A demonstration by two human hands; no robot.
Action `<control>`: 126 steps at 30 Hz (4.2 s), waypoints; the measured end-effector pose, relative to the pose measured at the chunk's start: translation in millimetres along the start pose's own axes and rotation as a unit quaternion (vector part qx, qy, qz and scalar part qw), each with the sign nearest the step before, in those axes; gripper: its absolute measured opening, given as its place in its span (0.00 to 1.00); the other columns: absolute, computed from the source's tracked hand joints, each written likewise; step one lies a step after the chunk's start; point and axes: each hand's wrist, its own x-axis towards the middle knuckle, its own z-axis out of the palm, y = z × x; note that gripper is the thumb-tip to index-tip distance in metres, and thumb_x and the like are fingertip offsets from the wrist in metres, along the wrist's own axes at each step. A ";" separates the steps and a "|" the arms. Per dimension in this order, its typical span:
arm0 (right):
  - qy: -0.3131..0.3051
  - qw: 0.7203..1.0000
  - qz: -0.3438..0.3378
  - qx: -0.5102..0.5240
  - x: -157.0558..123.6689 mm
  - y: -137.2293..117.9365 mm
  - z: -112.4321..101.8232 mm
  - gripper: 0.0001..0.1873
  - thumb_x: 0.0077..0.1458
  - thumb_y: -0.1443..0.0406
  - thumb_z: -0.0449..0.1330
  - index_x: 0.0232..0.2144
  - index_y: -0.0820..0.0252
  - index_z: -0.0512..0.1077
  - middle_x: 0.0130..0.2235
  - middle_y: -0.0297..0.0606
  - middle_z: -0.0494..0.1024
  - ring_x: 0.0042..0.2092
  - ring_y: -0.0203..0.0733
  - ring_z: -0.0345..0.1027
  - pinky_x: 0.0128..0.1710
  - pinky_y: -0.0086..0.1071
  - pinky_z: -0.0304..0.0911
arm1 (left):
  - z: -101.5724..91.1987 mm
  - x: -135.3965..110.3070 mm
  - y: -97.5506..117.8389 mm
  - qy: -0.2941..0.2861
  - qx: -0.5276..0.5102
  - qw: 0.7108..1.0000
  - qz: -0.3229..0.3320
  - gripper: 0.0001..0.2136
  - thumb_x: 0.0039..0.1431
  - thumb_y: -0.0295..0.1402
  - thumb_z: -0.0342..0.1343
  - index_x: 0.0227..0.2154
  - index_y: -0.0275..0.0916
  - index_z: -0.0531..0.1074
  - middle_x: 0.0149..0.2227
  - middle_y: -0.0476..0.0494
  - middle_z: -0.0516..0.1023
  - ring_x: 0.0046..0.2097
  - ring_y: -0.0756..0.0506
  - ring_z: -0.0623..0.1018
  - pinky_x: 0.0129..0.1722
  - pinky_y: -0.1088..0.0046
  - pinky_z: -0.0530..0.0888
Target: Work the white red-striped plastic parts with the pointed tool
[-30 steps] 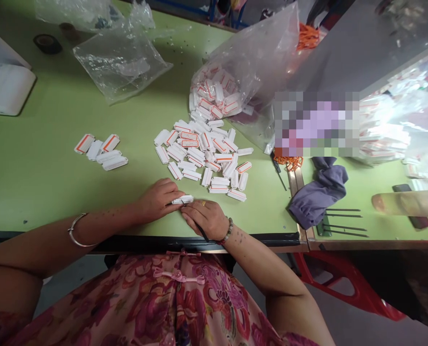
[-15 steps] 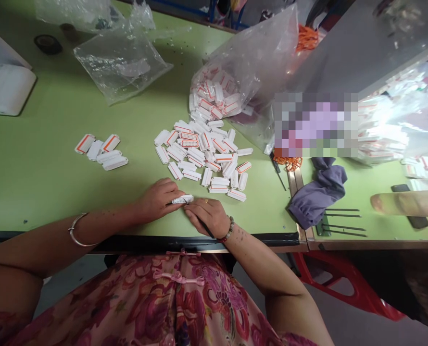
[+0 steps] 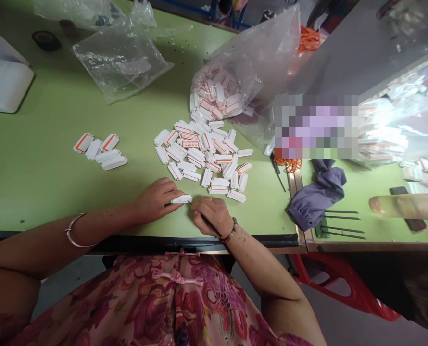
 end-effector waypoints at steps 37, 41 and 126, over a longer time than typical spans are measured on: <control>0.028 0.998 -0.039 -0.032 2.2 -1.1 -7.6 0.08 0.54 0.73 0.49 0.31 0.57 0.65 0.24 0.32 0.71 0.23 0.34 0.60 0.24 0.29 0.55 | -44.9 29.8 -30.7 -0.023 0.188 0.965 -0.181 0.12 0.61 0.27 0.48 0.46 0.34 0.69 0.45 0.31 0.70 0.47 0.35 0.69 0.44 0.57 0.64; 0.017 0.999 -0.039 -0.033 0.9 -0.6 -7.2 0.08 0.54 0.73 0.49 0.31 0.57 0.66 0.24 0.32 0.71 0.23 0.35 0.60 0.24 0.30 0.55 | -39.3 12.2 -19.9 -0.039 0.169 0.974 -0.143 0.07 0.62 0.30 0.49 0.38 0.34 0.70 0.38 0.37 0.69 0.40 0.40 0.68 0.39 0.63 0.65; -0.049 0.997 -0.014 -0.049 6.3 -12.7 8.5 0.08 0.62 0.71 0.51 0.40 0.63 0.69 0.33 0.41 0.78 0.33 0.38 0.71 0.30 0.30 0.65 | -10.1 -12.7 1.9 0.050 0.069 0.995 0.044 0.12 0.67 0.37 0.47 0.37 0.34 0.72 0.34 0.42 0.71 0.37 0.45 0.66 0.39 0.67 0.65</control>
